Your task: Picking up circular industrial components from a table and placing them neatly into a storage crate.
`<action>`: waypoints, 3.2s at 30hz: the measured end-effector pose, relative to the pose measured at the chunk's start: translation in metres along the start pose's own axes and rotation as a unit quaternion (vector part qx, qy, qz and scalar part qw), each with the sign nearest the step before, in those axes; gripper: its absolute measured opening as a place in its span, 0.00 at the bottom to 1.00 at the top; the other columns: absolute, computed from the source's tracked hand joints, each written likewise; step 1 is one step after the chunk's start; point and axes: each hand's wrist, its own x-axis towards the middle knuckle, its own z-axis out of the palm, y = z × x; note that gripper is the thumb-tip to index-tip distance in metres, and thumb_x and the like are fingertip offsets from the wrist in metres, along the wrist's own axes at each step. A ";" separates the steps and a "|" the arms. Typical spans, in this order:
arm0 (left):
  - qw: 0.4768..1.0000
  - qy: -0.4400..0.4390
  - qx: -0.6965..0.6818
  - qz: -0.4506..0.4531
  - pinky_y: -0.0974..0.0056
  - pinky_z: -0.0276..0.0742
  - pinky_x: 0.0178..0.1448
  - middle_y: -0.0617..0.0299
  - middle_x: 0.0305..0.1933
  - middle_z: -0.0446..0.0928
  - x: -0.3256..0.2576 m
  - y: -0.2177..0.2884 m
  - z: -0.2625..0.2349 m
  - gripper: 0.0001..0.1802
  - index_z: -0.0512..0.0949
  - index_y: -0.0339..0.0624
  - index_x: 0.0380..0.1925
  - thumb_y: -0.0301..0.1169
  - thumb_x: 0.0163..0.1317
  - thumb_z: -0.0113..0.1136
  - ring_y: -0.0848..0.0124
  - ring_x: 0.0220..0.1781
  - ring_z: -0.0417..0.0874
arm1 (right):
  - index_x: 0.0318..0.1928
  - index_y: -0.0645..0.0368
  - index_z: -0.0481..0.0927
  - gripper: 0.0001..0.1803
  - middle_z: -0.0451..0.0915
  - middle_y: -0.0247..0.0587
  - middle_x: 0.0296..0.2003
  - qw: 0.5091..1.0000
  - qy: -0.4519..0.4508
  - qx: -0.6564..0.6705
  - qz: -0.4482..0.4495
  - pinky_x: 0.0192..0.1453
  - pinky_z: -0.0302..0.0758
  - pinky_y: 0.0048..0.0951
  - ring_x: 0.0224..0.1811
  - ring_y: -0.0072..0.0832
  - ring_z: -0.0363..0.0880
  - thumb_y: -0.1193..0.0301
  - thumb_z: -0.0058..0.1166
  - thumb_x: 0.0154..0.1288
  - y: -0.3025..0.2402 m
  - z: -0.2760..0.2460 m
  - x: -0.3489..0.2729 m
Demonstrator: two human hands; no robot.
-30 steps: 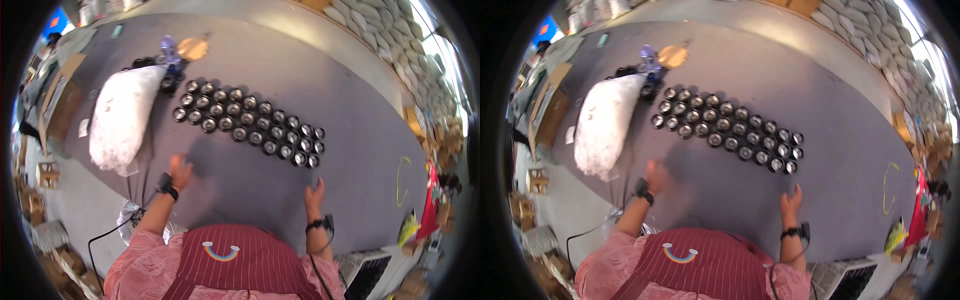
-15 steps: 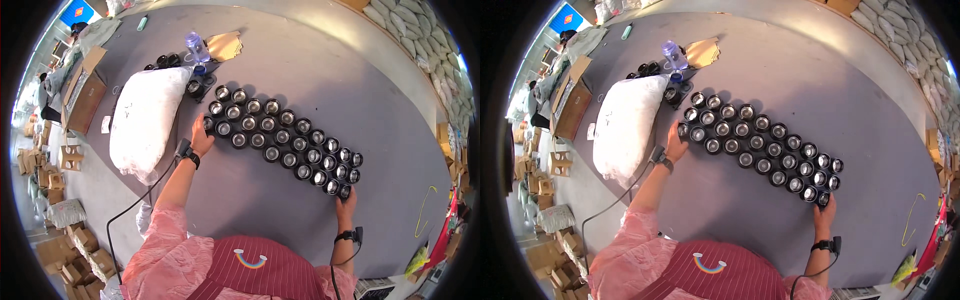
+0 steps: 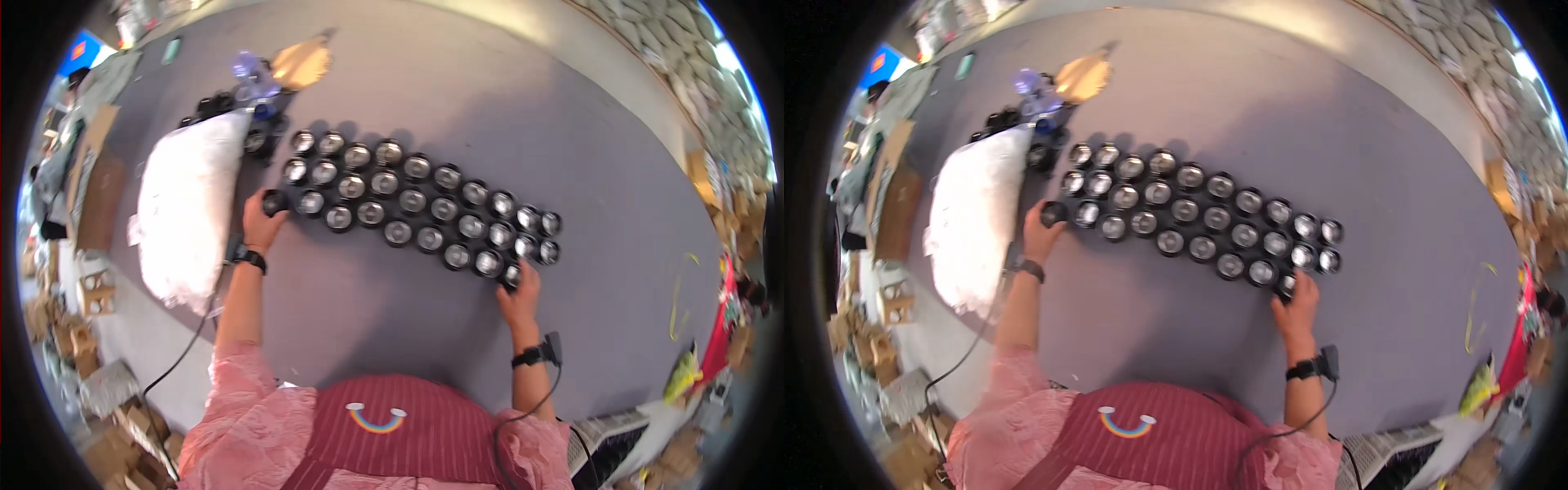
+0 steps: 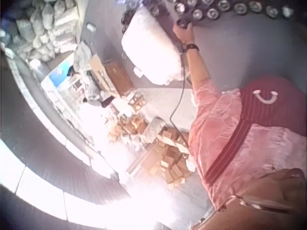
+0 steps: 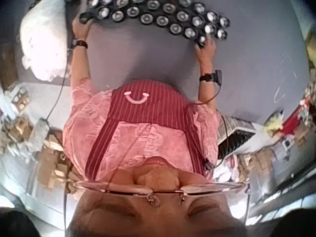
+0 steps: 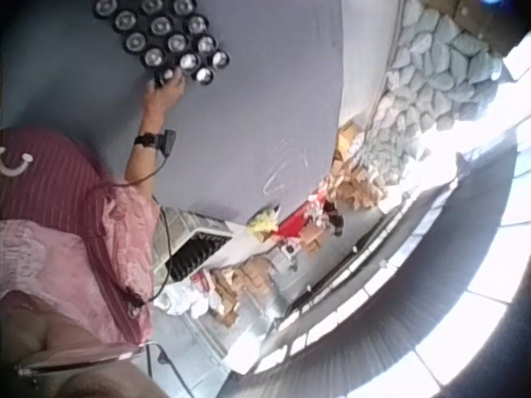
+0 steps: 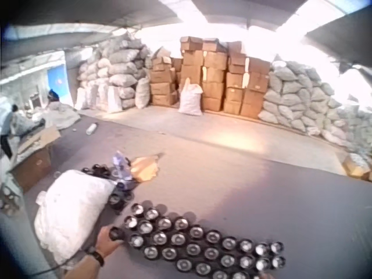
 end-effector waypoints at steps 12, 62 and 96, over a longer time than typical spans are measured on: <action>0.990 -0.026 -0.104 0.093 0.54 0.69 0.65 0.48 0.54 0.72 -0.015 0.067 0.037 0.41 0.69 0.39 0.59 0.26 0.40 0.72 0.52 0.59 0.73 | 0.64 0.59 0.66 0.43 0.67 0.53 0.57 0.991 0.130 0.006 0.007 0.65 0.67 0.45 0.61 0.52 0.67 0.75 0.68 0.44 0.010 0.009 -0.025; 0.976 -0.043 -0.164 0.137 0.50 0.74 0.57 0.47 0.49 0.77 -0.058 0.165 0.080 0.48 0.65 0.40 0.63 0.25 0.37 0.76 0.47 0.52 0.76 | 0.69 0.61 0.51 0.55 0.66 0.58 0.63 0.979 0.087 0.158 -0.094 0.66 0.69 0.47 0.64 0.56 0.68 0.72 0.73 0.44 -0.067 0.087 0.003; 0.933 -0.117 -0.298 0.165 0.53 0.70 0.66 0.50 0.58 0.74 -0.140 0.173 0.094 0.49 0.66 0.38 0.63 0.24 0.35 0.77 0.50 0.60 0.75 | 0.63 0.61 0.62 0.45 0.73 0.54 0.55 0.973 0.034 0.199 -0.110 0.63 0.70 0.45 0.58 0.52 0.72 0.74 0.71 0.42 -0.101 0.112 0.038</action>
